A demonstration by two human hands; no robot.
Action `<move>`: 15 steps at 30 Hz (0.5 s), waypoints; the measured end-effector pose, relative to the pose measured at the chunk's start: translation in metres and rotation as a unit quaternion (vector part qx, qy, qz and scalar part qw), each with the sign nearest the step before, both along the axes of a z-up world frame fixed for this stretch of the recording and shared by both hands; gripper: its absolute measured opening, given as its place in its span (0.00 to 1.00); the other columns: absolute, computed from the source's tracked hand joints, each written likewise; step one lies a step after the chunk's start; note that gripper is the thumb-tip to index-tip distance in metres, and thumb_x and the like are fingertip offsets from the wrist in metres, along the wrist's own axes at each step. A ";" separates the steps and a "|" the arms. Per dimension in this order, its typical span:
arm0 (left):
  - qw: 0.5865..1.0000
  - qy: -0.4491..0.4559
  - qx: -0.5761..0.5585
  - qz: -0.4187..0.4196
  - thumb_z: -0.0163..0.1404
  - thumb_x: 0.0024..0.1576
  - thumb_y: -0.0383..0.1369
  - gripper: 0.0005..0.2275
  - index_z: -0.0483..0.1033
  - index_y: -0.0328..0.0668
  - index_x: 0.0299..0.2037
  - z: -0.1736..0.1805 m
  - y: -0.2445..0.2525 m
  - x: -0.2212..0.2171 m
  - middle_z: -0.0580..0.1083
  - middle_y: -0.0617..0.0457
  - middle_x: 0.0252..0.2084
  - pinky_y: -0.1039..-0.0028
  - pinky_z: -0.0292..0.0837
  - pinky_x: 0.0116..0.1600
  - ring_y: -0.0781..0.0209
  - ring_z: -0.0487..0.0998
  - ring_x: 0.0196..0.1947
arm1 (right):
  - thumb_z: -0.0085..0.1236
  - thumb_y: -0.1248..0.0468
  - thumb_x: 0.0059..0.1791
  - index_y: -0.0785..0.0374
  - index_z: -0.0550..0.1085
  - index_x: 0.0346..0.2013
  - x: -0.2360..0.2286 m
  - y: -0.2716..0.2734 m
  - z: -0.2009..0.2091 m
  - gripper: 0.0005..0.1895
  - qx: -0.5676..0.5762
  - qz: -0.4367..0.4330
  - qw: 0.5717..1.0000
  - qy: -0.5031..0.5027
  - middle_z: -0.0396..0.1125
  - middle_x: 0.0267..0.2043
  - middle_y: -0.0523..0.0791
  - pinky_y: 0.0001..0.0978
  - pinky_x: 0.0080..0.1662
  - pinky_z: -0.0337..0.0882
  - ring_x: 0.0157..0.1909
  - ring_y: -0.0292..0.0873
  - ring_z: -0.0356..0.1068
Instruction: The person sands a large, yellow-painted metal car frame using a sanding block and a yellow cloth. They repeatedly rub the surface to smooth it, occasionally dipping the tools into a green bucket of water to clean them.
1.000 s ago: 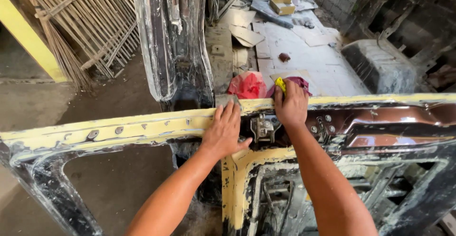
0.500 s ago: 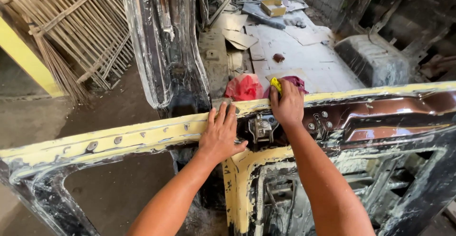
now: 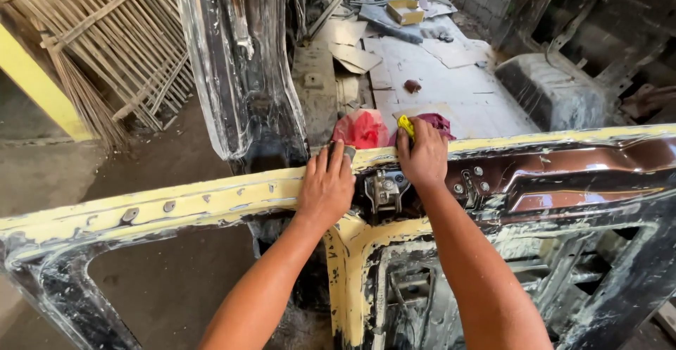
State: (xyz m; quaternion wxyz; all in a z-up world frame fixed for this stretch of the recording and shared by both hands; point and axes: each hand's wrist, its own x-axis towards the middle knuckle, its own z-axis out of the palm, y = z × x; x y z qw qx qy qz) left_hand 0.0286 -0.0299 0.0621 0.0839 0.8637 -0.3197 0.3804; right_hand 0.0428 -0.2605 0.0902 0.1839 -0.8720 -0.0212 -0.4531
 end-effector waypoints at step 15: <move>0.978 0.143 -0.076 0.132 0.54 0.56 0.28 0.32 0.58 0.31 0.71 0.017 -0.022 0.008 0.75 0.38 0.55 0.61 0.74 0.52 0.45 0.81 0.45 | 0.52 0.56 0.54 0.60 0.72 0.51 -0.001 -0.006 0.003 0.14 0.013 0.012 0.999 0.032 0.71 0.45 0.49 0.48 0.51 0.61 0.49 0.54 0.69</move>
